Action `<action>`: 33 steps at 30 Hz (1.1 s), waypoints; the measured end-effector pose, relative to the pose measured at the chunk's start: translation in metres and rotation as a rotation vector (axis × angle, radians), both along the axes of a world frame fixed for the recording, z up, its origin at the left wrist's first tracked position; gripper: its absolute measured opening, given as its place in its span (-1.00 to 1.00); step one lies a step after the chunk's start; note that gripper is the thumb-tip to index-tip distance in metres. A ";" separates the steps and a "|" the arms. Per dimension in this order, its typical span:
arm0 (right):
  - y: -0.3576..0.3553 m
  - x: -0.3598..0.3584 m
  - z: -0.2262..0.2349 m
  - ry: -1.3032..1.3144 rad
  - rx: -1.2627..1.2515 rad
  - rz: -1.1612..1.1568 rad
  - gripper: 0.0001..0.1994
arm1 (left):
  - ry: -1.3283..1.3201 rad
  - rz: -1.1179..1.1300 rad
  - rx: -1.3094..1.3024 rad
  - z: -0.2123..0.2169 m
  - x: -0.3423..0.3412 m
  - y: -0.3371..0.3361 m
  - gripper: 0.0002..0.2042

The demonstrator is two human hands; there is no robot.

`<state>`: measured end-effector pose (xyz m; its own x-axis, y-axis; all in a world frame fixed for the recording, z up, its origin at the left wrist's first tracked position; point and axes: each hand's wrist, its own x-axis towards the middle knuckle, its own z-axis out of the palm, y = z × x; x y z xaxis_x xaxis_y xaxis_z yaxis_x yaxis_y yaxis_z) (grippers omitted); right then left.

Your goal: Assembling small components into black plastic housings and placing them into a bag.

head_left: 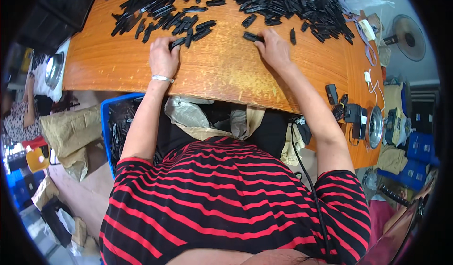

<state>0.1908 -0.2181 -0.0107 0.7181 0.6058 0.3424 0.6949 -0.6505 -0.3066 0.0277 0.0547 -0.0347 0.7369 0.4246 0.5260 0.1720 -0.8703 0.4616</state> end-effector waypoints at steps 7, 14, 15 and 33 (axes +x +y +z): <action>0.054 -0.074 -0.002 0.087 0.030 0.256 -0.78 | 0.006 0.031 -0.109 0.008 -0.009 -0.011 -0.83; 0.080 -0.094 0.005 0.138 0.028 0.327 -0.73 | 0.070 0.015 -0.341 0.018 -0.025 -0.024 -0.74; 0.080 -0.094 0.008 0.164 0.063 0.307 -0.72 | 0.070 0.018 -0.344 0.023 -0.027 -0.027 -0.74; 0.056 -0.104 -0.013 0.126 0.217 0.250 -0.86 | 0.283 -0.108 -0.337 0.033 0.013 0.011 -0.76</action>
<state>0.0870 -0.1626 -0.0239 0.6013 0.6912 0.4010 0.7726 -0.3749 -0.5124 0.0411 0.0658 -0.0014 0.8812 0.4505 0.1434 0.2485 -0.6993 0.6702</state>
